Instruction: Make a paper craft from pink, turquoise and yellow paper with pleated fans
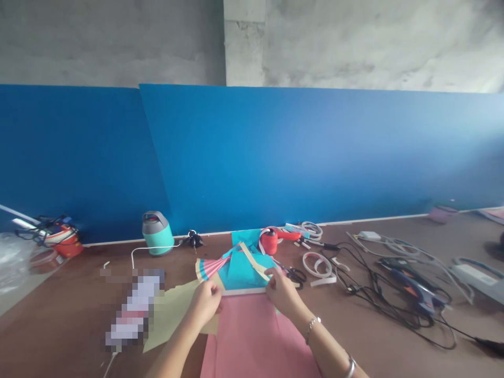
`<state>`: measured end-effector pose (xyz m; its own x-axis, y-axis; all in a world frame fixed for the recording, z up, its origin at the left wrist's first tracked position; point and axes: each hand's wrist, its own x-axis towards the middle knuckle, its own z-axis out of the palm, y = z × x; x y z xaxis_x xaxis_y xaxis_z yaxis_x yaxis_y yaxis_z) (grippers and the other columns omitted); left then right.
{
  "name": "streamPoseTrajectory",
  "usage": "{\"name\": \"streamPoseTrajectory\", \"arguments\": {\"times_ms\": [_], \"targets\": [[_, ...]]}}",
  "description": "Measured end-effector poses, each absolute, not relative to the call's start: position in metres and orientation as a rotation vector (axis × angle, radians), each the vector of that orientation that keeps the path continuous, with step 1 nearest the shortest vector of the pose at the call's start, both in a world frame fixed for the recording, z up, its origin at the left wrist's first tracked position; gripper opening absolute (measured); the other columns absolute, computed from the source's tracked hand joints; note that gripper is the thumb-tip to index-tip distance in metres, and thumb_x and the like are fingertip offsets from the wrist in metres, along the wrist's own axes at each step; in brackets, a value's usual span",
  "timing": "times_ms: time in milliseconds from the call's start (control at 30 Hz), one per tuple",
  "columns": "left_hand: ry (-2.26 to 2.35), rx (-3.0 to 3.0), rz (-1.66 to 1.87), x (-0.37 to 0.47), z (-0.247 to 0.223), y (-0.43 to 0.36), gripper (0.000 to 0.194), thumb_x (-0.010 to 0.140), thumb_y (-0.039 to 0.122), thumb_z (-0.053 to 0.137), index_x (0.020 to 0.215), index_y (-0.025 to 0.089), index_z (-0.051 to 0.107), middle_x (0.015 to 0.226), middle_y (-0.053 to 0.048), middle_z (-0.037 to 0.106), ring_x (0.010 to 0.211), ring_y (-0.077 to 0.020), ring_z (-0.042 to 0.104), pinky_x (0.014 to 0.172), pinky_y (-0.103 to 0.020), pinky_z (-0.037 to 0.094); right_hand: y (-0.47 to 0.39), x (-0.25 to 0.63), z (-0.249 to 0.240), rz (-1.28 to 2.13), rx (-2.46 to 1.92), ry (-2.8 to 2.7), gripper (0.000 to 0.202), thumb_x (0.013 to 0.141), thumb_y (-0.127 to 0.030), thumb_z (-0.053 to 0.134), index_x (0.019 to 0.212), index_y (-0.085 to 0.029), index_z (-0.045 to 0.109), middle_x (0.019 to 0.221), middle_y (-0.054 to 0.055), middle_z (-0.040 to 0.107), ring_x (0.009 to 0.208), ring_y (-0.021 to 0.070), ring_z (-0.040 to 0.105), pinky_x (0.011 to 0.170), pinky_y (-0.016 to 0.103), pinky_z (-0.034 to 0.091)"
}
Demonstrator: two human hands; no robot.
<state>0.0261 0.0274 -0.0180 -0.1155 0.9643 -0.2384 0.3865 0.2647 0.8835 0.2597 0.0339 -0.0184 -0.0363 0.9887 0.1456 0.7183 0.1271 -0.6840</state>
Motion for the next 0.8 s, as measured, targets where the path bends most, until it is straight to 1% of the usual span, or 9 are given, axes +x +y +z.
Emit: {"name": "streamPoseTrajectory", "arguments": {"times_ms": [200, 300, 567, 800], "targets": [[1.715, 1.280, 0.800, 0.025, -0.022, 0.032, 0.017, 0.070, 0.018, 0.062, 0.057, 0.020, 0.051, 0.046, 0.003, 0.056, 0.051, -0.0172, 0.063, 0.052, -0.023, 0.046, 0.033, 0.256, -0.019, 0.503, -1.664, -1.852, 0.042, 0.061, 0.002, 0.042, 0.097, -0.013, 0.056, 0.063, -0.001, 0.057, 0.064, 0.0152, 0.054, 0.059, 0.021, 0.033], [1.729, 1.295, 0.788, 0.025, -0.024, 0.034, 0.016, 0.070, 0.016, 0.061, 0.058, 0.020, 0.052, 0.046, 0.003, 0.056, 0.050, -0.0176, 0.063, 0.052, -0.024, 0.046, 0.033, 0.254, -0.016, 0.509, -1.713, -1.851, 0.041, 0.063, 0.002, 0.043, 0.098, -0.014, 0.057, 0.064, 0.000, 0.058, 0.063, 0.0151, 0.054, 0.059, 0.021, 0.033], [1.747, 1.344, 0.760, 0.025, -0.022, 0.034, 0.021, 0.070, 0.011, 0.057, 0.055, 0.021, 0.047, 0.045, 0.002, 0.057, 0.046, -0.0172, 0.062, 0.048, -0.024, 0.045, 0.031, 0.253, -0.010, 0.543, -1.759, -1.881, 0.043, 0.064, 0.004, 0.042, 0.101, -0.014, 0.056, 0.070, 0.002, 0.061, 0.067, 0.0156, 0.056, 0.060, 0.021, 0.033], [1.751, 1.382, 0.738, 0.028, -0.020, 0.033, 0.022, 0.072, 0.009, 0.054, 0.055, 0.021, 0.046, 0.045, 0.002, 0.057, 0.046, -0.0184, 0.063, 0.044, -0.024, 0.046, 0.031, 0.252, -0.010, 0.551, -1.760, -1.872, 0.042, 0.065, 0.004, 0.042, 0.101, -0.013, 0.056, 0.072, 0.003, 0.061, 0.069, 0.0162, 0.057, 0.061, 0.022, 0.033]]}}
